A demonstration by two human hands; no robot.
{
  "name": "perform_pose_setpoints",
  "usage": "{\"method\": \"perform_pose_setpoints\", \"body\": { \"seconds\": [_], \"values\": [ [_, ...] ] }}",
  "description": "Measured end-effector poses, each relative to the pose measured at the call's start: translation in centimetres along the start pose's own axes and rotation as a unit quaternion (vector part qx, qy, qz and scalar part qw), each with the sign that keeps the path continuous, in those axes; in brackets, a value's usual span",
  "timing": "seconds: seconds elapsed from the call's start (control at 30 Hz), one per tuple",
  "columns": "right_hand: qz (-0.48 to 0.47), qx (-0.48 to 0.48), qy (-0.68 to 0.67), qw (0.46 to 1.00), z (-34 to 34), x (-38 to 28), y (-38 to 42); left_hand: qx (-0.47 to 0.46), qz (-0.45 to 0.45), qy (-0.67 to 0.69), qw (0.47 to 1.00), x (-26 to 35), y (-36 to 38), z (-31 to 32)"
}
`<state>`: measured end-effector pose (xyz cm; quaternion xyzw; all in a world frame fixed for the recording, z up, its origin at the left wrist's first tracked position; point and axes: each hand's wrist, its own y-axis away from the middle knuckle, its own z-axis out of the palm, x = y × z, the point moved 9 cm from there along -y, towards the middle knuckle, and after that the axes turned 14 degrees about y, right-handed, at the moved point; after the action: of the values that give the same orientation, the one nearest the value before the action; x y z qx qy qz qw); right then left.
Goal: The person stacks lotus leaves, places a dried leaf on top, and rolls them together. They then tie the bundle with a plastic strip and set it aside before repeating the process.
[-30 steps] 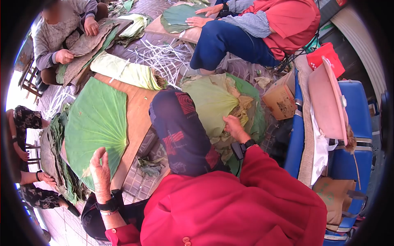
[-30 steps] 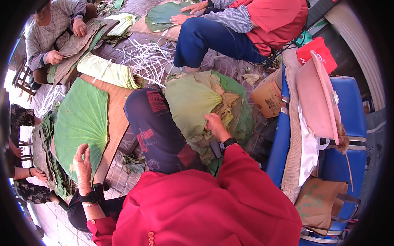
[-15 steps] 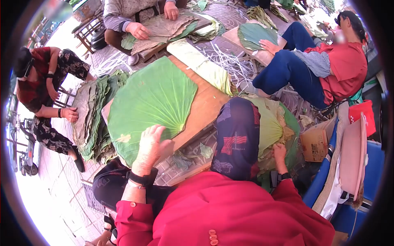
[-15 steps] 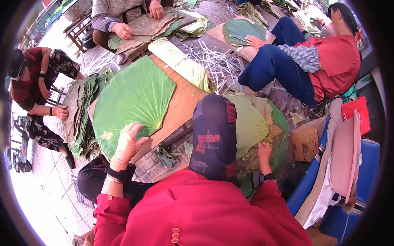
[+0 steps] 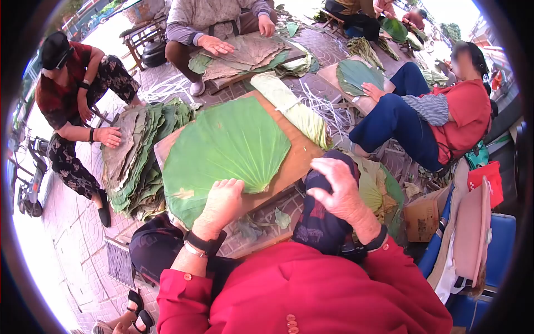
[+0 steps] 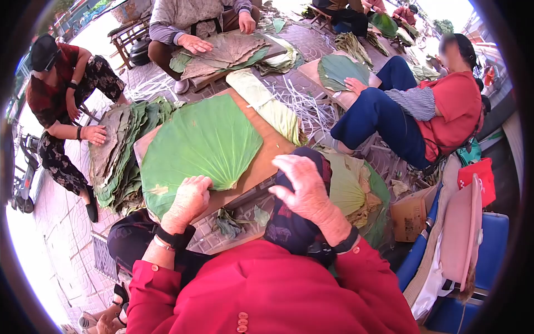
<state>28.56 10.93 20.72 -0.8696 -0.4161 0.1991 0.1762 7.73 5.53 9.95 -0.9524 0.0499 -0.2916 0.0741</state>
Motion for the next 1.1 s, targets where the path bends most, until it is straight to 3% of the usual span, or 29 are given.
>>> {"method": "perform_pose_setpoints", "body": {
  "seconds": [0.1,0.2,0.3,0.33,0.37,0.47,0.53,0.57,0.6,0.7,0.77,0.87,1.0,1.1],
  "values": [
    [-0.111,-0.116,-0.018,0.987,6.0,-5.0,-0.9,0.003,0.038,0.046,0.998,1.7,0.2,-2.3],
    [-0.130,-0.093,-0.008,0.987,8.5,-6.7,-1.8,0.015,0.049,0.098,0.994,2.9,0.2,-4.6],
    [-0.056,-0.146,-0.080,0.984,9.1,-5.7,-3.2,0.051,0.083,0.111,0.989,4.1,0.0,-6.2],
    [0.017,-0.134,-0.128,0.983,8.2,-4.5,-3.9,0.138,0.107,0.085,0.981,4.9,0.1,-8.0],
    [0.090,-0.119,-0.175,0.973,7.5,-3.1,-4.5,0.224,0.131,0.059,0.964,5.8,0.5,-9.8],
    [0.178,0.021,-0.247,0.952,3.1,3.1,-5.7,0.340,0.126,0.034,0.931,5.4,2.3,-12.4],
    [0.271,0.117,-0.445,0.845,1.2,9.3,-4.4,0.375,0.121,0.045,0.918,4.7,2.9,-13.2],
    [0.302,0.161,-0.561,0.754,1.0,12.8,-3.2,0.382,0.115,0.053,0.915,4.2,3.1,-13.3],
    [0.279,0.187,-0.593,0.732,-1.0,14.6,-2.8,0.374,0.100,0.071,0.919,3.9,3.0,-13.0],
    [0.368,0.230,-0.613,0.660,-3.4,21.2,2.1,0.355,0.074,0.114,0.925,3.0,2.7,-12.1],
    [0.383,0.235,-0.601,0.661,-3.5,25.1,6.5,0.338,0.059,0.106,0.933,2.7,2.6,-11.5],
    [0.437,0.229,-0.612,0.619,-0.4,30.9,14.1,0.320,0.046,0.113,0.939,1.9,2.5,-10.6],
    [0.499,0.146,-0.537,0.665,5.5,34.6,25.1,0.296,0.020,0.129,0.946,0.9,2.0,-9.3],
    [0.546,0.144,-0.485,0.668,9.1,35.2,32.0,0.277,0.015,0.137,0.951,-0.3,1.7,-8.0]
  ]
}}
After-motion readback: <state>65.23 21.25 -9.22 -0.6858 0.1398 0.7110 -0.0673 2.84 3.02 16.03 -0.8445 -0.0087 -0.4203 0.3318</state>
